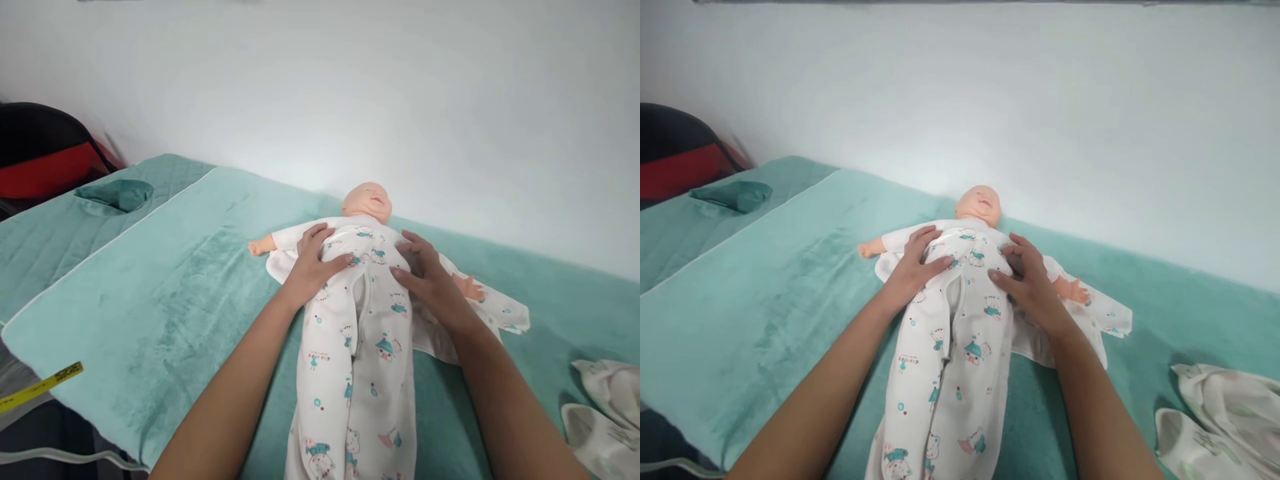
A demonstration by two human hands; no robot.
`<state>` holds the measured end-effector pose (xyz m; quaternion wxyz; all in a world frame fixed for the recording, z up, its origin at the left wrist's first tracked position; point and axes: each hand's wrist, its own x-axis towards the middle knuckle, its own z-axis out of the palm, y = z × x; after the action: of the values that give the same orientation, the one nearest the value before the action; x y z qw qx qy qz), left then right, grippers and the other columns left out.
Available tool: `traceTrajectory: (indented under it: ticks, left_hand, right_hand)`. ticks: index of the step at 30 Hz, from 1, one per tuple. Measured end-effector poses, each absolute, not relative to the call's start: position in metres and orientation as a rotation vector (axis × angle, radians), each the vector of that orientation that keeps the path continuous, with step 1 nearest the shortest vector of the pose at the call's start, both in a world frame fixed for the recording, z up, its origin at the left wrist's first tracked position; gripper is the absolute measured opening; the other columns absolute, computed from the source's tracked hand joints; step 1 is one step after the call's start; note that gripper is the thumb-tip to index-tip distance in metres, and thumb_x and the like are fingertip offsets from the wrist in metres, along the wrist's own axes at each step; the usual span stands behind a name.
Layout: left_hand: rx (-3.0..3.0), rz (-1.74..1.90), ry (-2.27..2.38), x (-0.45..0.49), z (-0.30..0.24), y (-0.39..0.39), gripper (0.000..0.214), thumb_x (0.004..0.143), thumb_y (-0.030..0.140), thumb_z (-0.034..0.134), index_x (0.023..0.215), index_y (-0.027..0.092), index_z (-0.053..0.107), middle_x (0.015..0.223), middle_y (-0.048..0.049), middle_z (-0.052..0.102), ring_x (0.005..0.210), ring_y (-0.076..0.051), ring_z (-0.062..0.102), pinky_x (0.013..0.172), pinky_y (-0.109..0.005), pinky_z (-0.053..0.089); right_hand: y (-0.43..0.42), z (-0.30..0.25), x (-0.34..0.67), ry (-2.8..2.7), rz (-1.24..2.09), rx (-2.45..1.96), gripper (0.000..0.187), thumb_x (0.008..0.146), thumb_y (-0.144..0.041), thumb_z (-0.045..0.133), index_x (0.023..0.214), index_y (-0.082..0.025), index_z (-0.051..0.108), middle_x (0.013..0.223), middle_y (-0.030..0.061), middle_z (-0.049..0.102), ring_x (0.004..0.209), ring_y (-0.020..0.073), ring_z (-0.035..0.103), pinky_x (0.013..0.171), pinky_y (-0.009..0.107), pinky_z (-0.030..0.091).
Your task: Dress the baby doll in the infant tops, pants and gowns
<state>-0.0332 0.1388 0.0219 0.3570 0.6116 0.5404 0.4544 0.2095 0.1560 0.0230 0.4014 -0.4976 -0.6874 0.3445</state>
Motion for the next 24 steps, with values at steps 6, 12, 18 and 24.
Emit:
traceTrajectory:
  ticks: [6,12,18,24]
  left_hand:
    - [1.612,1.147,1.426,-0.0355,0.0238,0.1380,0.046,0.079,0.047,0.069,0.118,0.027,0.054,0.153,-0.0067,0.031,0.143,-0.026,0.031,0.115,-0.042,0.032]
    - [1.605,1.170,1.461,-0.0336,0.0249,0.1352,0.039,0.077,0.042,0.071,0.107,0.026,0.052,0.152,-0.0060,0.032,0.142,-0.024,0.030,0.114,-0.041,0.031]
    - [1.653,1.226,1.464,-0.0318,0.0212,0.1361,0.031,0.077,0.037,0.072,0.094,0.023,0.050,0.149,-0.0070,0.034,0.141,-0.023,0.031,0.111,-0.038,0.035]
    - [1.816,1.363,1.539,-0.0279,0.0185,0.1335,0.029,0.078,0.037,0.073,0.075,0.021,0.050,0.126,-0.0067,0.046,0.124,-0.022,0.043,0.104,-0.037,0.039]
  right_hand:
    - [0.1557,0.0247,0.2082,-1.732,0.917,-1.299,0.037,0.069,-0.042,0.079,0.098,-0.026,0.062,0.156,0.0021,0.029,0.129,0.0272,0.044,0.084,0.031,0.050]
    - [0.1562,0.0256,0.2093,-1.767,0.876,-1.350,0.040,0.066,-0.045,0.080,0.090,-0.023,0.057,0.158,0.0031,0.021,0.112,0.0244,0.054,0.070,0.030,0.050]
    - [0.1575,0.0247,0.2075,-1.747,0.820,-1.311,0.042,0.062,-0.047,0.083,0.084,-0.023,0.058,0.149,0.0060,0.030,0.132,0.0305,0.038,0.086,0.034,0.051]
    - [0.1546,0.0269,0.2046,-1.806,0.552,-1.187,0.037,0.066,-0.047,0.081,0.070,-0.023,0.053,0.122,0.0076,0.042,0.121,0.0289,0.043,0.099,0.043,0.045]
